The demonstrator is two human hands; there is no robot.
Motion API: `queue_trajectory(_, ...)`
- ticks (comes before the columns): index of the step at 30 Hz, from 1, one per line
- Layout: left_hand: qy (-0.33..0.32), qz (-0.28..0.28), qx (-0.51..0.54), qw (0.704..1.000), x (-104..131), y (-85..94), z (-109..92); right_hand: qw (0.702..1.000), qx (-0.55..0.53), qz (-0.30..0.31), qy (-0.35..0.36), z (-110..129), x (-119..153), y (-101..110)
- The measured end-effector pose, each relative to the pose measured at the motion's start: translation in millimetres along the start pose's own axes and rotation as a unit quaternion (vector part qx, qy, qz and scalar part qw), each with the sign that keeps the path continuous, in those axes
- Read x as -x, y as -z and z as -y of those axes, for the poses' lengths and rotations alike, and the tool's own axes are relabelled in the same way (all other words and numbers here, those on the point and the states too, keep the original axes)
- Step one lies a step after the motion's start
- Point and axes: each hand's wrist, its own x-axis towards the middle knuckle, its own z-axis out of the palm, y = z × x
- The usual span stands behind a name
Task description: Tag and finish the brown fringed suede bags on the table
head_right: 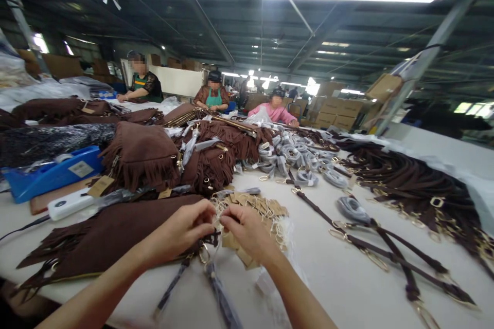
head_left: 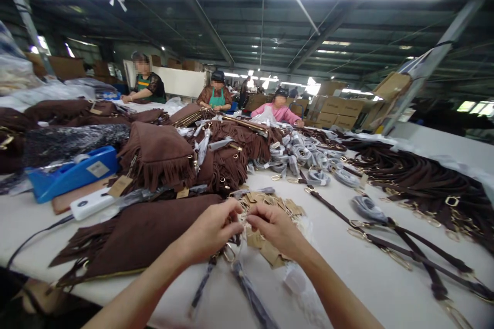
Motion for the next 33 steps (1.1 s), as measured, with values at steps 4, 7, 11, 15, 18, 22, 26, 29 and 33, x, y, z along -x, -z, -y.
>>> queue_trajectory(4, 0.043, 0.055, -0.227, 0.971, 29.5, -24.0, 20.7, 0.998, 0.017, 0.045, -0.036, -12.7, 8.6, -9.9)
queue_trajectory(7, 0.05, 0.066, -0.275, 0.958, 41.2, -30.4, 32.3, 0.991, 0.041, 0.107, -0.074, -16.0, 19.0, -25.8)
queue_trajectory(11, 0.046, 0.073, -0.281, 0.956, 42.9, -26.8, 37.1, 0.978, 0.15, 0.135, -0.058, -7.5, 34.1, -38.6)
queue_trajectory(15, 0.048, 0.073, -0.325, 0.942, 39.7, -30.1, 35.0, 0.978, 0.133, 0.149, -0.06, 0.0, 40.2, -46.5)
queue_trajectory(18, 0.053, 0.055, -0.346, 0.935, 36.3, -35.4, 31.3, 0.987, 0.089, 0.117, -0.064, -6.1, 33.6, -55.8)
queue_trajectory(22, 0.046, 0.059, -0.339, 0.938, 35.8, -33.6, 27.9, 0.982, -0.052, 0.085, -0.16, -14.9, 17.5, -62.8)
queue_trajectory(26, 0.004, 0.051, -0.329, 0.943, 47.1, -28.6, 34.1, 0.979, -0.102, 0.078, -0.159, -6.6, 5.7, -63.8)
queue_trajectory(29, 0.0, 0.031, -0.327, 0.945, 60.8, -27.5, 43.3, 0.985, -0.1, 0.062, -0.126, 1.9, 3.6, -63.6)
queue_trajectory(33, -0.004, -0.006, -0.272, 0.962, 78.5, -25.5, 53.7, 0.98, -0.133, 0.072, -0.13, 3.6, 11.5, -63.7)
